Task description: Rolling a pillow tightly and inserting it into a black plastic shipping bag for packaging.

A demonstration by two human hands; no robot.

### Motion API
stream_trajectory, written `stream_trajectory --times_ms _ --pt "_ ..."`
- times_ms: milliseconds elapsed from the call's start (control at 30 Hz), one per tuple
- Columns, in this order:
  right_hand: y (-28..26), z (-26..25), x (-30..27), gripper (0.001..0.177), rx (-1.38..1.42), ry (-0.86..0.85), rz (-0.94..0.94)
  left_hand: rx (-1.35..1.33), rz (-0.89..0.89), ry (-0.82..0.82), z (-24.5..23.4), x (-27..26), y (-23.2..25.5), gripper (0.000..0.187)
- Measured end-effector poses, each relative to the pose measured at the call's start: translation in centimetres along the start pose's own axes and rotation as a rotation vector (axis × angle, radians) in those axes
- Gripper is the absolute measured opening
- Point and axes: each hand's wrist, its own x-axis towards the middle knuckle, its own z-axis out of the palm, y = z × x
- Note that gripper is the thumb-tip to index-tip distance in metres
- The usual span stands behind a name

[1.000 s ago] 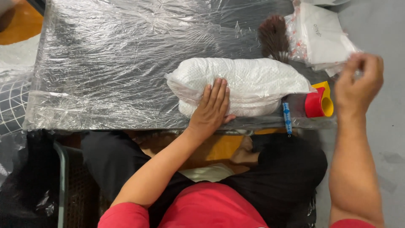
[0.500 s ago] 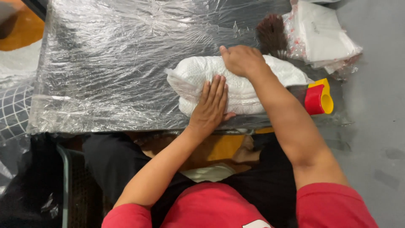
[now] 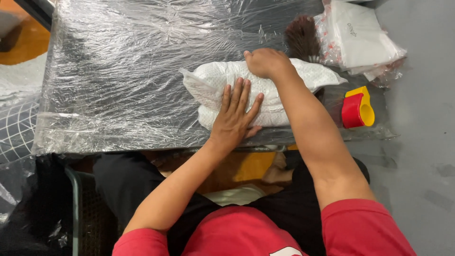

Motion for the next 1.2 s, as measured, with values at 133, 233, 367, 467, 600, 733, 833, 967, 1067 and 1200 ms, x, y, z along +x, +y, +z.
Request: stream_trajectory --times_ms 133,233,367,467,600,733,833,967,1067,1200 --pt "-1.0 -1.1 -1.2 0.078 0.005 -0.045 0.033 0.037 -0.007 -0.225 -1.0 0.6 -0.1 0.124" --pt "-0.7 -0.7 -0.3 0.079 0.003 -0.023 0.021 0.056 -0.020 -0.282 -1.1 0.8 -0.2 0.112" --pt "-0.8 0.1 -0.3 0.069 0.051 0.044 0.087 0.091 0.018 -0.225 -0.8 0.3 -0.2 0.107" --pt "-0.3 1.2 -0.7 0.068 0.078 0.148 0.079 0.135 0.068 -0.156 -1.1 -0.4 -0.2 0.094" --pt "-0.5 -0.4 -4.9 0.101 0.075 0.018 0.004 0.047 0.208 0.065 2.7 -1.9 -2.5 0.101" --pt "0.1 -2.8 -10.5 0.098 0.143 -0.176 -0.123 0.032 0.343 0.054 -1.1 -1.4 -5.6 0.100" --pt "1.7 -2.0 -11.6 0.091 0.192 -0.340 -0.164 -0.097 0.382 -0.189 -3.7 -1.5 -8.0 0.125" --pt "4.5 1.7 -11.2 0.096 0.448 -0.256 -0.106 -0.303 -0.017 -0.014 -4.2 -3.8 -9.1 0.091" --pt "6.3 3.9 -11.0 0.093 0.612 -0.193 -0.095 -0.670 -0.497 -0.103 -2.7 -5.8 -8.0 0.083" --pt "10.7 6.6 -6.0 0.096 0.637 -0.158 0.049 -1.134 -1.240 -0.220 -2.0 -4.0 -5.5 0.100"
